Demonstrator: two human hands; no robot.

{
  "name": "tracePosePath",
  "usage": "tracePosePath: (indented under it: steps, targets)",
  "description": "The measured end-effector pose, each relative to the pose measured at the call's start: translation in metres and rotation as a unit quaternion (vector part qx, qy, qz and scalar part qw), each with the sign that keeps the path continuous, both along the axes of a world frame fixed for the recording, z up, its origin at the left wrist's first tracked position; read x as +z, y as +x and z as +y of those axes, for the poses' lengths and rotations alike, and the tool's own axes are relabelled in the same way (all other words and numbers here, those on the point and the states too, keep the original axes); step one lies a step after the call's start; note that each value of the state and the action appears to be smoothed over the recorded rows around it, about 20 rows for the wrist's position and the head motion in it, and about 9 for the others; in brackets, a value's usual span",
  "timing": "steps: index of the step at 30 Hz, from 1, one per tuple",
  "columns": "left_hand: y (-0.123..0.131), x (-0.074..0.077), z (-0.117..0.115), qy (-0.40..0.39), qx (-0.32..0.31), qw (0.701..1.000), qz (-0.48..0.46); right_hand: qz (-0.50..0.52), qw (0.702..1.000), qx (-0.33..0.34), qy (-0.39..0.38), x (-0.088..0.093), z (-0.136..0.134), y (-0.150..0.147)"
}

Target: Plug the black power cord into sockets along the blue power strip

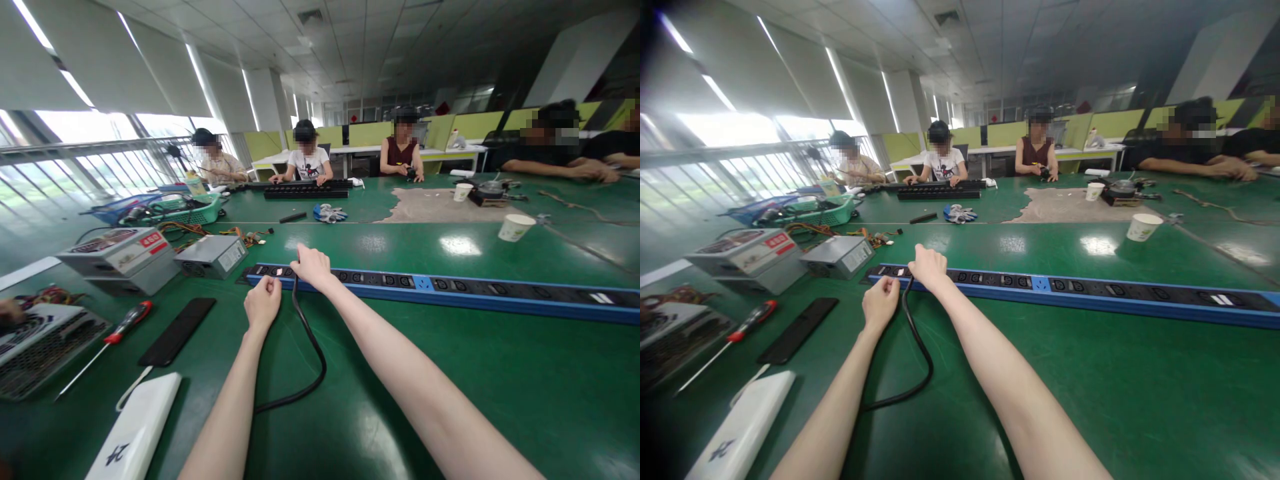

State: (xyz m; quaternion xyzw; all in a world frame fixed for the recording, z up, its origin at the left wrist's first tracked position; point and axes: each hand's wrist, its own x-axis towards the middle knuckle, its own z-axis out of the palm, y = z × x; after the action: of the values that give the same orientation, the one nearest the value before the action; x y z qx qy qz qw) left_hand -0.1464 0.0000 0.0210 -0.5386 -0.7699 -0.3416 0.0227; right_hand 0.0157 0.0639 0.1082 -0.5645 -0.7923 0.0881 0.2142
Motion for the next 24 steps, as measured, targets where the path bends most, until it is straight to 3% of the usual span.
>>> tracePosePath:
  steps: [7, 24]
  targets:
    - [0.002, 0.002, 0.0, -0.014, 0.001, 1.0, 0.005, 0.029, 0.997, 0.019, -0.071, 0.006, 0.019, 0.013]
    - [0.004, 0.005, -0.003, -0.01, -0.01, 1.0, -0.008, 0.022, 0.997, -0.014, -0.07, 0.007, 0.009, -0.01]
